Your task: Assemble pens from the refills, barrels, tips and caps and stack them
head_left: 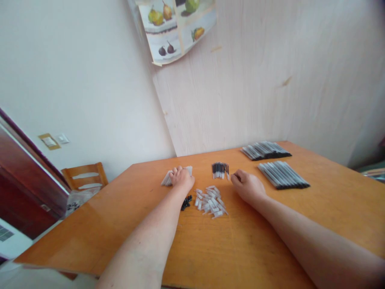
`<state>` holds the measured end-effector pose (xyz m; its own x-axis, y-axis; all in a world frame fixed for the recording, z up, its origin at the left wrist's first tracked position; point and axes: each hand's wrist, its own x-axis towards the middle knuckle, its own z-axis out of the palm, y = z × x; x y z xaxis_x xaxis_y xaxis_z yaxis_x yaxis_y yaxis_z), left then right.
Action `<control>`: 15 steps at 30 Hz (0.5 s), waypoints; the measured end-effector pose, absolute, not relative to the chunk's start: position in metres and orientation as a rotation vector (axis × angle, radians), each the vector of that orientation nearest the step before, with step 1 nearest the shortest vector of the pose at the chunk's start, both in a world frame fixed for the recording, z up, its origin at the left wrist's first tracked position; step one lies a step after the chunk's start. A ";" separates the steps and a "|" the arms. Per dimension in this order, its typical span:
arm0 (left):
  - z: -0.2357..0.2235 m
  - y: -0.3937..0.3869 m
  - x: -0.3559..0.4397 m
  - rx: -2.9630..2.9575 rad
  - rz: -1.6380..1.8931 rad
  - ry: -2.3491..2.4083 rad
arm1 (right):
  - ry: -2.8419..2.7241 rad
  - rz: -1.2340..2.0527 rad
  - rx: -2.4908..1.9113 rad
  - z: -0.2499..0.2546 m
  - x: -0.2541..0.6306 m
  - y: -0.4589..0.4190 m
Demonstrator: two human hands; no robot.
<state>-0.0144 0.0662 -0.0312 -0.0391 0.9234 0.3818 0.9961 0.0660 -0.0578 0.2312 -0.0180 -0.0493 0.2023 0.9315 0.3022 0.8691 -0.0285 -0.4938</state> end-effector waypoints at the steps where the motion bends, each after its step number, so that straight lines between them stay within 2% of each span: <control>1: -0.031 0.066 -0.014 -1.916 -0.311 -2.042 | -1.672 0.137 -1.906 -0.049 0.231 -0.018; 15: -0.029 0.060 -0.006 -1.898 -0.311 -2.087 | -1.682 0.163 -1.896 -0.050 0.231 -0.017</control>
<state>-0.0063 0.0601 -0.0288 -0.0803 0.9282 0.3632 0.9938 0.1027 -0.0426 0.2313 -0.0168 -0.0495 0.1919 0.9384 0.2874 0.8656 -0.0238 -0.5002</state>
